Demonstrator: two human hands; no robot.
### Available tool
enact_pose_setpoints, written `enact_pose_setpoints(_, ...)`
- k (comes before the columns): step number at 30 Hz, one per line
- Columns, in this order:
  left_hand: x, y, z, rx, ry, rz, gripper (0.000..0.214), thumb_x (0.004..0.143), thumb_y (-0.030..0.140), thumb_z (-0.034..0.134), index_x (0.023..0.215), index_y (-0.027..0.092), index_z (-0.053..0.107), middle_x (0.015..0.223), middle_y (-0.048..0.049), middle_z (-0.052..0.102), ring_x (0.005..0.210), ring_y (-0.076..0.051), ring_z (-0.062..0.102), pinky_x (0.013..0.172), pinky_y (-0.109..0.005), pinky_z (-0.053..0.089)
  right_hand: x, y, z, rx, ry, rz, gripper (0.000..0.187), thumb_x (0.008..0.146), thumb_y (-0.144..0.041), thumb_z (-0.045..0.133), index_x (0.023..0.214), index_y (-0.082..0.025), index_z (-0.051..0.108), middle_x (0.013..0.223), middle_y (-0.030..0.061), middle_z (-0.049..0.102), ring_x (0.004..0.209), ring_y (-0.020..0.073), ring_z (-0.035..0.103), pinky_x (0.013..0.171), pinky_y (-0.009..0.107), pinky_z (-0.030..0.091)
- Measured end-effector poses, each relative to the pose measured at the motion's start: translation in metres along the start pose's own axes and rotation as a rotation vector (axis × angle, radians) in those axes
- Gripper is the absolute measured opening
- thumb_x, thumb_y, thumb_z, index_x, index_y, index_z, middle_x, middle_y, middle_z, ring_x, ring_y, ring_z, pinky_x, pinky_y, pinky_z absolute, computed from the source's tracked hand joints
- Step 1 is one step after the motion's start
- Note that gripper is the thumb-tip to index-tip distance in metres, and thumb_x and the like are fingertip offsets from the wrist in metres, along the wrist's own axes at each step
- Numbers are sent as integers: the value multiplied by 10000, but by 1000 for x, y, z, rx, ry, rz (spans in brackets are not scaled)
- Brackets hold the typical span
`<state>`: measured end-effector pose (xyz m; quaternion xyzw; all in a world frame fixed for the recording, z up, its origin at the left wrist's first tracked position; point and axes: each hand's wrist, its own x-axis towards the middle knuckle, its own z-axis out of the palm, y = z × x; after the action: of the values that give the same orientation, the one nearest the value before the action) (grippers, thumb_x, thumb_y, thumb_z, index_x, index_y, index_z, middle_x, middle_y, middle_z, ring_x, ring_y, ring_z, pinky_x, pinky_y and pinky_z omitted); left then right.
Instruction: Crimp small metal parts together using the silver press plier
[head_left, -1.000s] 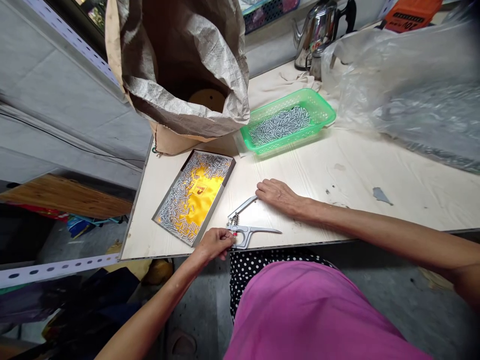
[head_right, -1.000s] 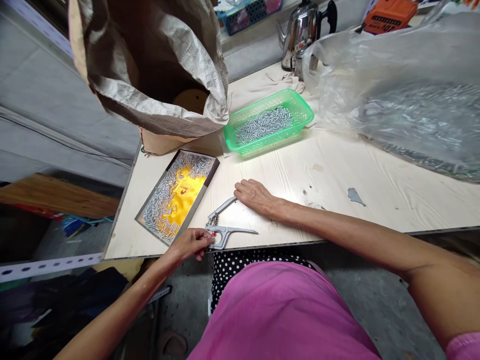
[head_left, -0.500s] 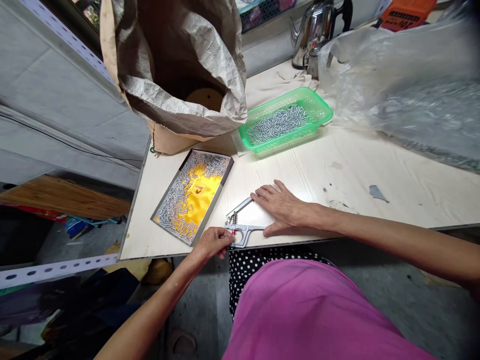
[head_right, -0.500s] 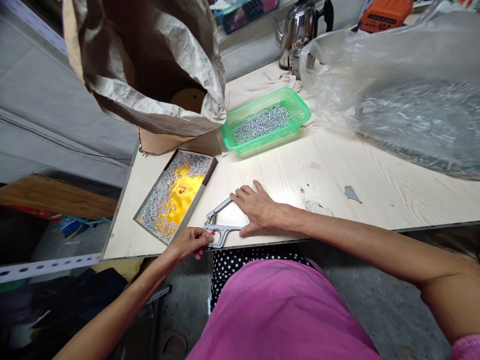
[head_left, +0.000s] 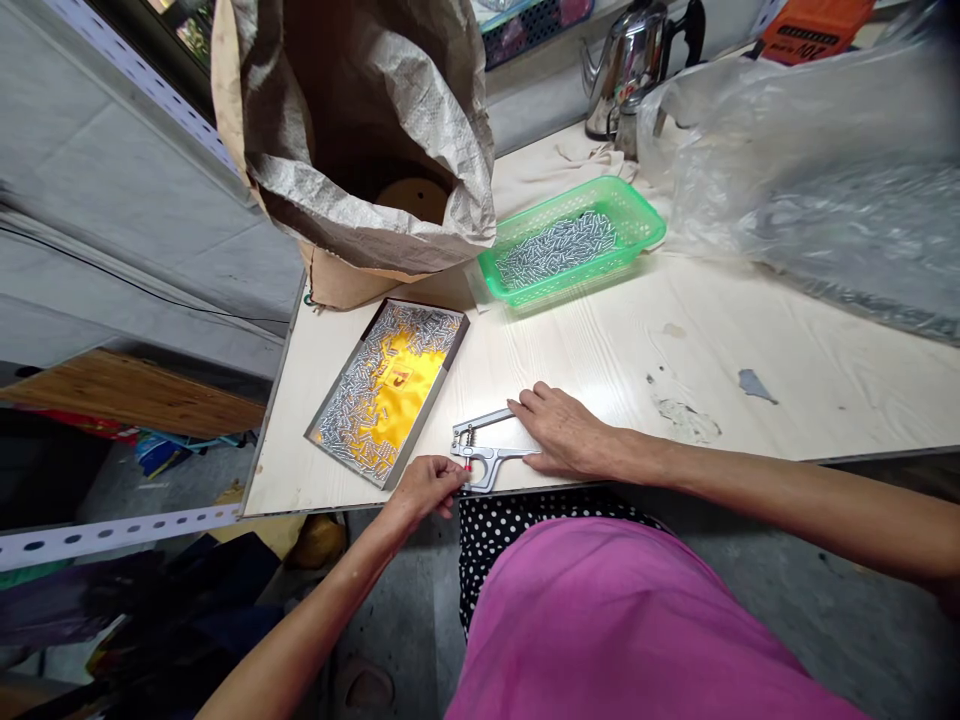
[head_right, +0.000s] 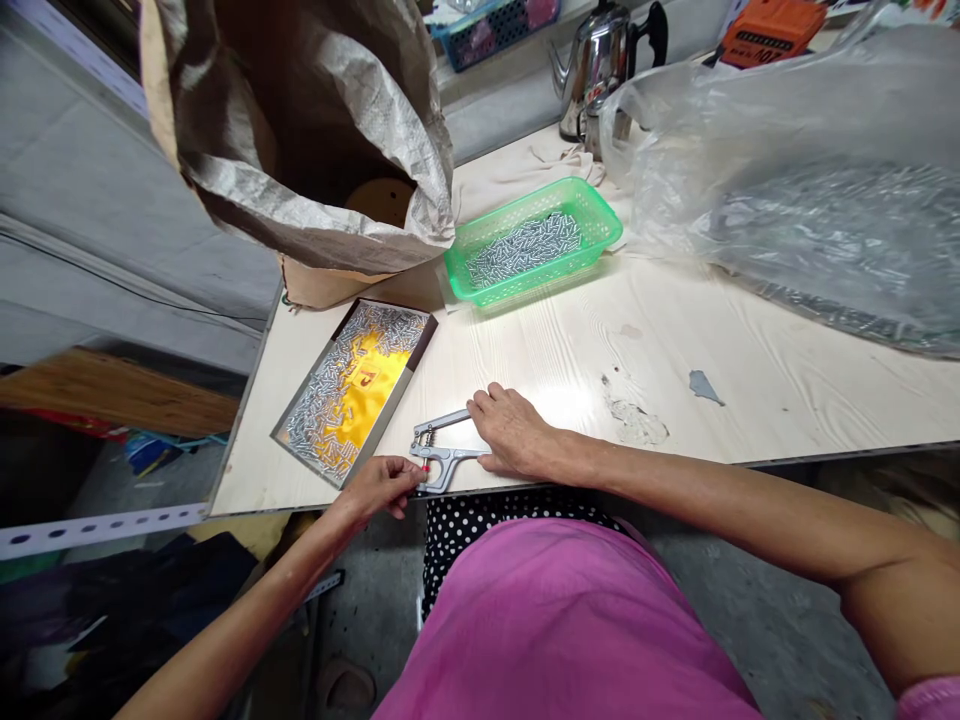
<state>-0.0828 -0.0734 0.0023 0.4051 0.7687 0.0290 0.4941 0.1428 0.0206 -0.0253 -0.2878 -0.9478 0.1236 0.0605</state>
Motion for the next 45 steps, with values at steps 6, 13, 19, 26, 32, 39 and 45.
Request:
enact_pose_setpoints(6, -23, 14, 19, 624, 478, 508, 187, 923, 343, 557, 961, 183, 645, 991, -79, 626, 969, -238, 589, 812, -351, 508, -2, -7, 11, 25, 53, 38, 485, 719, -359, 732, 1102, -112, 567, 1045, 156, 597, 959, 304, 511, 780, 412, 453)
enact_pose_setpoints(13, 16, 44, 33, 746, 292, 925, 666, 848, 328, 676, 1406, 169, 349, 1427, -179, 460, 1342, -316, 404, 1077, -504, 384, -10, -10, 7, 29, 26, 53, 568, 716, -380, 758, 1147, -71, 556, 1069, 165, 603, 976, 306, 517, 829, 430, 466)
enact_pose_setpoints(19, 29, 57, 23, 822, 172, 914, 669, 826, 306, 697, 1385, 163, 358, 1304, -160, 520, 1174, -293, 504, 988, -471, 444, -24, -2, 8, 23, 79, 142, 689, 656, -412, 817, 1200, -111, 521, 1101, 162, 599, 982, 319, 523, 802, 429, 470)
enact_pose_setpoints(26, 32, 70, 24, 895, 209, 855, 354, 875, 383, 643, 1131, 163, 533, 1082, -100, 581, 1016, -263, 522, 877, -404, 456, -13, 4, -2, -45, 11, 114, 334, 782, -304, 750, 1032, -131, 611, 1007, 130, 630, 913, 275, 548, 755, 377, 449)
enact_pose_setpoints(32, 38, 71, 27, 876, 251, 808, 219, 912, 355, 599, 1000, 156, 571, 998, -81, 597, 974, -247, 525, 824, -367, 446, 2, 15, -5, -56, -24, 54, 102, 857, -235, 673, 892, -141, 656, 922, 109, 643, 876, 239, 557, 736, 340, 428)
enact_pose_setpoints(39, 48, 78, 25, 897, 266, 778, 158, 930, 310, 575, 901, 156, 592, 950, -77, 619, 947, -240, 546, 800, -352, 454, 15, 17, 0, -59, -88, 34, 156, 921, -143, 525, 834, -148, 654, 833, 90, 645, 779, 209, 542, 693, 328, 395)
enact_pose_setpoints(45, 40, 67, 36, 817, 459, 731, 390, 892, 308, 632, 1213, 112, 528, 1191, -150, 599, 1114, -289, 545, 915, -418, 485, 16, 39, -6, -23, -5, -43, 399, 828, -377, 701, 1104, -99, 622, 1063, 150, 618, 951, 267, 531, 800, 361, 423)
